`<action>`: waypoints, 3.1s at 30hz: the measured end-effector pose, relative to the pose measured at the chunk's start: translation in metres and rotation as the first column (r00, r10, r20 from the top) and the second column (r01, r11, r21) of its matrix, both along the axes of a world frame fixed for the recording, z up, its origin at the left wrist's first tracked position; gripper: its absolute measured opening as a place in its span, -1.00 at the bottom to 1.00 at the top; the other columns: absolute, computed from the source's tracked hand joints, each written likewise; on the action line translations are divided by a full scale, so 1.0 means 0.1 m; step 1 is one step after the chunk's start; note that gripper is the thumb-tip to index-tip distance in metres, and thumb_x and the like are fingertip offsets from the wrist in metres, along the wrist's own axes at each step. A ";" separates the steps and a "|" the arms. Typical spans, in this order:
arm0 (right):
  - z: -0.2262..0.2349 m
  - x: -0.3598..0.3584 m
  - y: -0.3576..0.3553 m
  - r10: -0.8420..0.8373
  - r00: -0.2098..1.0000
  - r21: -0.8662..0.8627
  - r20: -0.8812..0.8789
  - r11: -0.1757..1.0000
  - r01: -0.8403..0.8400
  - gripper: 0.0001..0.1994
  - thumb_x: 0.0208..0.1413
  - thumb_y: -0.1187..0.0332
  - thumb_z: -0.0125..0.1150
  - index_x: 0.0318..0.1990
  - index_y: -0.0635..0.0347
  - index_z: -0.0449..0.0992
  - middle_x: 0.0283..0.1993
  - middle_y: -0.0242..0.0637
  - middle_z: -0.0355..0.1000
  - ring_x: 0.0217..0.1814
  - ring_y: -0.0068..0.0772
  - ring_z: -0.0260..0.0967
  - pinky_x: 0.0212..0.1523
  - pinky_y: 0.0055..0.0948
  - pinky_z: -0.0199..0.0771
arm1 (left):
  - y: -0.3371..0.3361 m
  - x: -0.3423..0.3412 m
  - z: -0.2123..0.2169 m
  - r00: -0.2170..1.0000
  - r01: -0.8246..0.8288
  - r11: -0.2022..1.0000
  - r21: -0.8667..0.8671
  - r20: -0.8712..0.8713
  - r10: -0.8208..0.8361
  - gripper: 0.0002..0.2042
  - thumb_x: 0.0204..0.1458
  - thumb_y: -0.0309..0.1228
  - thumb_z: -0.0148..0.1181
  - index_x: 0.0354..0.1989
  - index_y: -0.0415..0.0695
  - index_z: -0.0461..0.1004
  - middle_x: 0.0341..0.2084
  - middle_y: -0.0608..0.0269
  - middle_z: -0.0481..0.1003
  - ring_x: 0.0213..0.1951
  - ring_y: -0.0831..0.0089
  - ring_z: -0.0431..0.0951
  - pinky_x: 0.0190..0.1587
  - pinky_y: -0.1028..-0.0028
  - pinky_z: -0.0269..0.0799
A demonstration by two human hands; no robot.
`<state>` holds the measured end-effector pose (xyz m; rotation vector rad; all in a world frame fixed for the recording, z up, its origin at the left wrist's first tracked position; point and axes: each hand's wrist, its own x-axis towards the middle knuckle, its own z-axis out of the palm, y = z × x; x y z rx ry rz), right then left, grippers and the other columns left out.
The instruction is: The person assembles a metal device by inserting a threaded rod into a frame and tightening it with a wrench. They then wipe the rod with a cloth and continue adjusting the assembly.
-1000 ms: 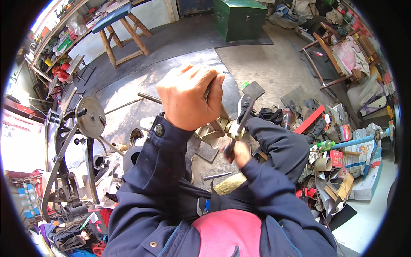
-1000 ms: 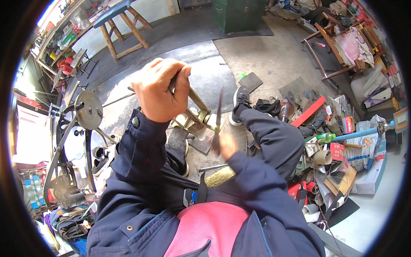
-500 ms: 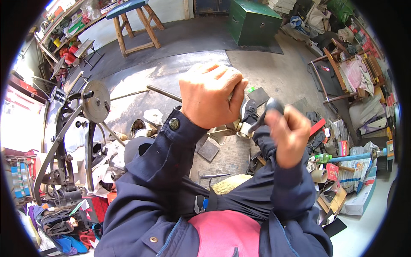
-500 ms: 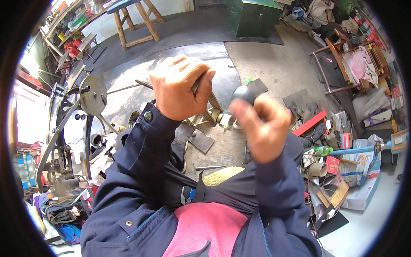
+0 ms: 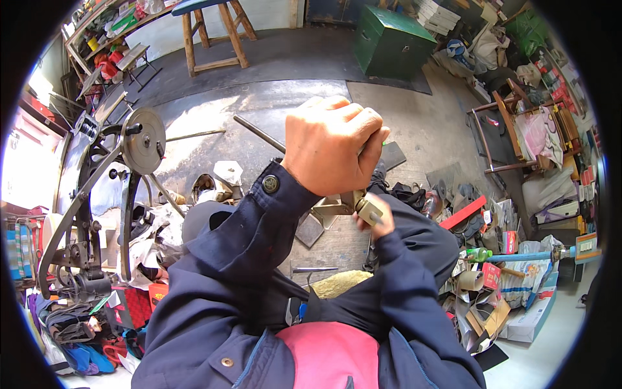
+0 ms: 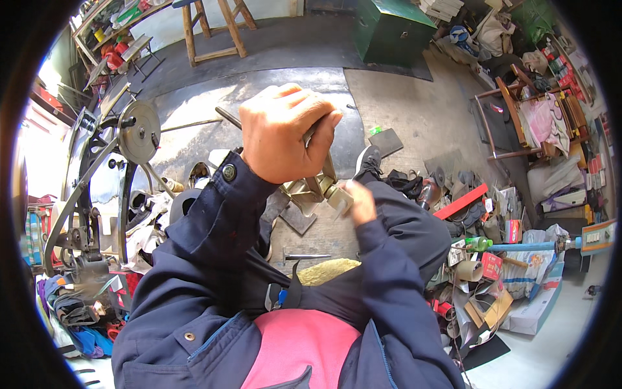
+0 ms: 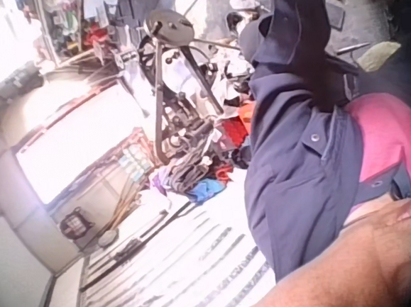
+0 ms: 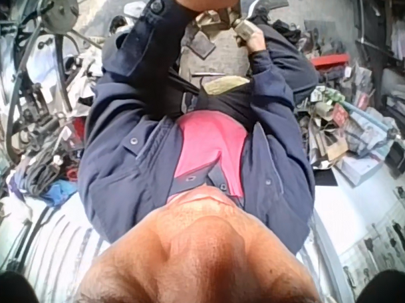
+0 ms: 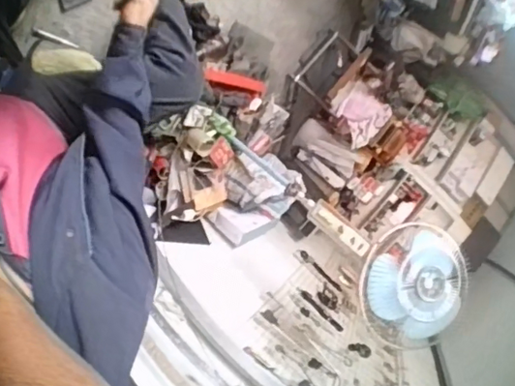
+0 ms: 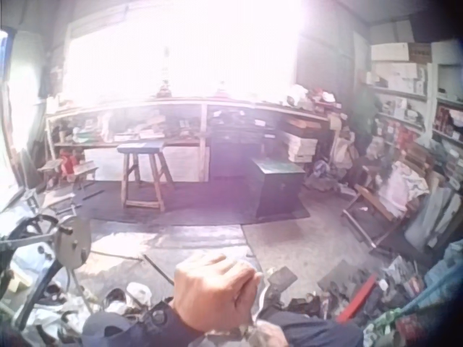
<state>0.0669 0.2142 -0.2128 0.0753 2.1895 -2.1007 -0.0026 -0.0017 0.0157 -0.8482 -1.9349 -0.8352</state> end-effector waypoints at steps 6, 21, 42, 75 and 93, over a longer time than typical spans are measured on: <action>0.51 1.45 -0.75 0.232 0.920 -0.583 0.316 0.812 -0.004 -0.40 0.39 -0.04 -0.17 -0.09 0.47 0.53 -0.45 -0.09 0.46 -0.49 -0.29 0.37 -0.42 -0.34 0.35 | -0.03 -0.06 -0.03 0.999 -0.034 0.998 0.043 -0.001 0.034 -0.91 0.00 -0.40 0.34 -0.49 -0.07 0.58 -0.59 0.28 0.56 -0.50 0.23 0.59 -0.44 0.35 0.45; 2.08 -0.23 -0.03 -0.359 0.815 0.106 -0.454 0.887 0.450 -0.65 0.25 0.27 0.38 -0.51 0.14 0.36 -0.65 -0.57 0.27 -0.65 -0.81 0.08 -0.64 -0.63 -0.05 | -0.04 0.02 -0.02 0.999 -0.019 1.000 0.020 -0.036 0.020 -0.88 0.00 -0.33 0.32 -0.50 -0.03 0.53 -0.61 0.31 0.51 -0.47 0.26 0.58 -0.41 0.30 0.46; 0.48 1.33 -0.65 0.213 0.953 -0.481 0.216 0.873 -0.087 -0.50 0.18 0.17 0.10 0.12 0.44 0.39 -0.32 0.00 0.54 -0.41 -0.29 0.48 -0.33 -0.39 0.48 | 0.01 -0.03 -0.06 0.999 -0.047 0.997 0.068 -0.013 0.048 -0.87 -0.02 -0.30 0.33 -0.51 0.00 0.53 -0.60 0.34 0.50 -0.47 0.28 0.57 -0.41 0.30 0.44; 0.29 1.23 -0.72 0.143 0.927 -0.550 0.346 0.831 0.077 -0.28 0.39 -0.28 -0.20 -0.05 0.35 0.50 -0.44 -0.18 0.47 -0.53 -0.42 0.35 -0.46 -0.47 0.33 | -0.10 -0.12 -0.04 0.998 -0.069 0.995 0.066 0.001 0.069 -0.88 -0.01 -0.33 0.30 -0.51 -0.04 0.55 -0.62 0.23 0.51 -0.47 0.18 0.59 -0.44 0.25 0.45; 2.19 0.20 -0.11 -0.111 0.854 0.217 -0.508 0.943 0.251 -0.72 0.20 0.20 0.43 -0.27 0.29 0.67 -0.58 -0.30 0.50 -0.56 -0.60 0.39 -0.53 -0.43 0.35 | 0.10 0.00 -0.04 0.972 0.118 0.990 0.073 0.197 -0.131 -0.80 0.21 -0.42 0.24 -0.46 -0.22 0.59 -0.65 0.28 0.49 -0.57 0.53 0.49 -0.47 0.53 0.33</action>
